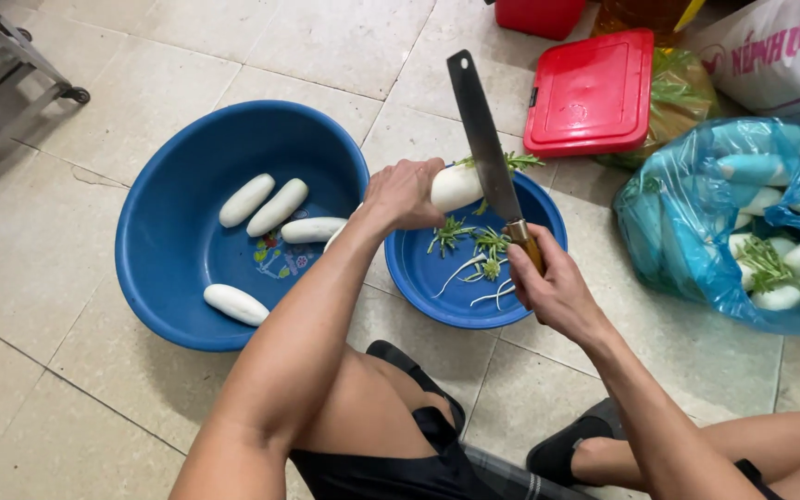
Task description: Peeling and trimming the roots off white radishes using a knife.
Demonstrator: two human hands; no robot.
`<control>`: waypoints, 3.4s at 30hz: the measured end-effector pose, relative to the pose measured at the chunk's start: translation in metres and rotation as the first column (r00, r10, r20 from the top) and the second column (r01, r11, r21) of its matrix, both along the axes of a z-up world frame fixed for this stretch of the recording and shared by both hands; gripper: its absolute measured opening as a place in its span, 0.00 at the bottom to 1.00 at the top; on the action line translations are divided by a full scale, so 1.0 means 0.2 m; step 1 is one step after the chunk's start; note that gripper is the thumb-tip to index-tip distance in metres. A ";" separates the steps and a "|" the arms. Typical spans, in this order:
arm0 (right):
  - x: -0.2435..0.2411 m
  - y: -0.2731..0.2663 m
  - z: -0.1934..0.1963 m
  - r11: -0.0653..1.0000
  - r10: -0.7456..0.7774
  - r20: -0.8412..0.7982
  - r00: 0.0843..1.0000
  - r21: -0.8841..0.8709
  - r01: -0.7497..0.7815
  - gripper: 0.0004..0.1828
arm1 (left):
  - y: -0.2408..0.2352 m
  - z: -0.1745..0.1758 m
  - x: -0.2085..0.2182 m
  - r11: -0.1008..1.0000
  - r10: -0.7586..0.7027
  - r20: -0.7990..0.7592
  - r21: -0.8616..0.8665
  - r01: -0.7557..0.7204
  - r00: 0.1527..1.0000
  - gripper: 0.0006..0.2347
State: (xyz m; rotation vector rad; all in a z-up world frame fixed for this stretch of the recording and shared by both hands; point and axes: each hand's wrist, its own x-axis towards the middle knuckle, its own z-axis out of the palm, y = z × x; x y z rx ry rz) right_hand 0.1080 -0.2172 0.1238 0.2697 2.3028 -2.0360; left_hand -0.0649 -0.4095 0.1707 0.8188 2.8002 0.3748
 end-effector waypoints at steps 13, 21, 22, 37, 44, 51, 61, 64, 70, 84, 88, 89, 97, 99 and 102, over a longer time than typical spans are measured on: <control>0.12 -0.07 -0.06 0.803 -0.086 -0.193 0.977 0.567 0.183 0.20 | -0.06 -0.01 0.01 0.999 0.026 0.085 0.022 -0.028 0.996 0.25; 0.18 -0.22 0.10 0.757 -0.038 -0.131 0.991 0.643 0.115 0.27 | -0.14 0.00 0.04 0.994 0.090 0.031 0.060 -0.092 0.995 0.20; 0.18 -0.22 0.10 0.758 -0.038 -0.131 0.991 0.642 0.114 0.27 | -0.15 0.01 0.04 0.994 0.091 0.032 0.060 -0.093 0.995 0.20; 0.26 -0.24 0.05 0.774 -0.042 -0.044 0.998 0.631 0.060 0.27 | -0.21 0.03 0.07 0.994 0.095 0.034 0.051 -0.097 0.995 0.21; 0.21 -0.20 0.03 0.781 0.001 -0.016 1.000 0.625 0.010 0.25 | -0.19 0.05 0.09 0.996 0.081 0.041 0.039 -0.083 0.996 0.20; 0.26 -0.22 0.04 0.828 -0.011 0.188 0.982 0.553 -0.096 0.27 | -0.23 -0.01 0.08 0.990 0.140 0.068 -0.025 -0.139 0.988 0.21; 0.16 -0.15 -0.33 0.880 -0.083 -0.108 0.991 0.458 0.124 0.27 | -0.23 -0.18 0.05 0.940 0.031 -0.099 0.341 0.005 0.995 0.24; 0.20 -0.22 -0.03 0.944 -0.188 0.326 0.926 0.319 0.080 0.30 | -0.22 -0.14 0.07 0.786 0.380 0.292 0.398 -0.473 0.878 0.27; 0.27 -0.31 0.06 0.912 -0.199 -0.081 0.977 0.349 0.215 0.27 | -0.16 -0.20 0.14 -0.043 0.274 0.807 0.554 -0.831 0.524 0.25; 0.26 -0.40 0.09 0.930 -0.078 0.005 0.997 0.361 0.071 0.28 | -0.18 -0.13 0.25 -0.367 0.200 0.804 0.591 -0.718 0.560 0.31; 0.28 -0.39 0.07 0.926 -0.080 -0.029 0.996 0.368 0.085 0.27 | -0.17 -0.15 0.23 -0.405 0.176 0.813 0.574 -0.711 0.556 0.31; 0.29 -0.39 0.06 0.926 -0.092 -0.025 0.995 0.366 0.095 0.27 | -0.17 -0.16 0.22 -0.421 0.167 0.821 0.560 -0.714 0.546 0.31; -0.05 -0.28 -0.25 0.900 -0.060 -0.035 0.998 0.431 0.069 0.26 | -0.24 -0.22 0.11 -0.405 0.122 0.861 0.498 -0.767 0.495 0.30; -0.04 -0.22 -0.38 0.905 -0.141 -0.079 0.987 0.395 0.161 0.29 | -0.37 -0.19 -0.01 -0.284 0.064 0.852 0.515 -0.809 0.519 0.31; 0.00 -0.08 -0.50 0.775 -0.337 0.117 0.934 0.598 0.204 0.31 | -0.70 -0.06 -0.14 -0.039 0.229 0.832 0.527 -0.849 0.506 0.34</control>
